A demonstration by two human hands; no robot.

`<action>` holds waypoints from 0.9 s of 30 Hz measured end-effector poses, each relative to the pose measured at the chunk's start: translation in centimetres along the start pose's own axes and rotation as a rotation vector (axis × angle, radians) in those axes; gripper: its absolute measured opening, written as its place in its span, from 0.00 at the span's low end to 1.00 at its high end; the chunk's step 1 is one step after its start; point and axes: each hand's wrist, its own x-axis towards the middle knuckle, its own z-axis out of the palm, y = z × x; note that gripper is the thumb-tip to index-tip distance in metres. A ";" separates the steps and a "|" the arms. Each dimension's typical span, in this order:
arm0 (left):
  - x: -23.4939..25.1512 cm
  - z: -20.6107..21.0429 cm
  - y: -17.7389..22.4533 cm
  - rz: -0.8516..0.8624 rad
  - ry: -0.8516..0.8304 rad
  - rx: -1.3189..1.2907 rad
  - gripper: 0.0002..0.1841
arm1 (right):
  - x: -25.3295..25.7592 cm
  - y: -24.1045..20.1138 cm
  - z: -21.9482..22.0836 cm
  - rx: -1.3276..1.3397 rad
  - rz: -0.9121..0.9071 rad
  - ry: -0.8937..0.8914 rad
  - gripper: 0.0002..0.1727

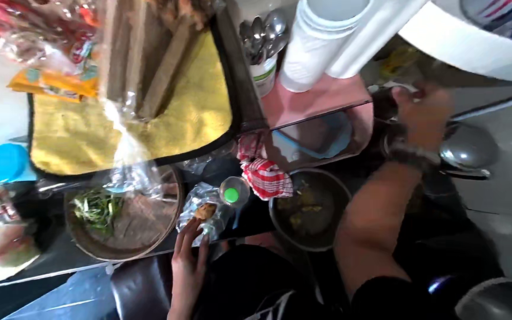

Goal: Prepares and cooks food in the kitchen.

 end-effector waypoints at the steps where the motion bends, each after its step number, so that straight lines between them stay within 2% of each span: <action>1: 0.0 -0.1 -0.2 0.009 -0.006 -0.015 0.21 | -4.1 -1.0 -0.4 0.045 -0.070 -0.014 0.35; 4: -0.3 -0.8 -0.9 0.028 -0.049 -0.067 0.20 | -15.2 -3.6 2.4 0.161 -0.319 -0.233 0.30; 6: -0.8 -1.6 -1.4 0.047 -0.074 -0.092 0.19 | -20.1 -5.2 6.3 0.109 -0.427 -0.438 0.35; 7: -1.0 -1.9 -1.7 0.061 -0.081 -0.101 0.19 | -21.8 -5.6 8.2 0.050 -0.420 -0.493 0.38; 8: -1.4 -2.4 -2.1 0.076 -0.091 -0.109 0.19 | -23.2 -5.8 9.7 0.016 -0.412 -0.495 0.37; 10: -2.4 -3.6 -2.8 0.097 -0.115 -0.141 0.19 | -25.2 -5.7 11.0 -0.003 -0.424 -0.337 0.20; 11: -3.0 -4.1 -3.4 0.111 -0.118 -0.162 0.19 | -26.0 -5.6 10.7 -0.002 -0.439 -0.237 0.15; 13: -4.5 -5.0 -4.8 0.144 -0.120 -0.200 0.19 | -27.6 -5.8 8.1 0.001 -0.436 -0.112 0.17; 16: -6.7 -6.4 -6.1 0.169 -0.181 -0.319 0.21 | -31.7 -5.5 2.3 0.102 -0.452 -0.054 0.21; 18: -7.9 -7.3 -6.0 0.163 -0.301 -0.509 0.26 | -35.8 -5.6 -1.0 0.259 -0.504 -0.093 0.18; 21: -9.3 -7.9 -4.7 0.181 -0.520 -0.823 0.39 | -43.0 -6.9 -2.5 0.467 -0.630 -0.326 0.13; 22: -10.0 -7.8 -4.3 0.199 -0.542 -0.883 0.37 | -45.3 -7.4 -1.7 0.510 -0.656 -0.441 0.13; 24: -12.0 -7.2 -3.4 0.161 -0.448 -0.932 0.20 | -49.8 -8.2 2.2 0.552 -0.633 -0.608 0.13; 25: -12.9 -6.7 -3.2 0.083 -0.406 -0.920 0.15 | -52.0 -8.5 4.6 0.529 -0.589 -0.599 0.13; 27: -13.7 -5.1 -4.6 -0.130 -0.341 -0.838 0.14 | -55.8 -9.1 8.6 0.379 -0.519 -0.451 0.12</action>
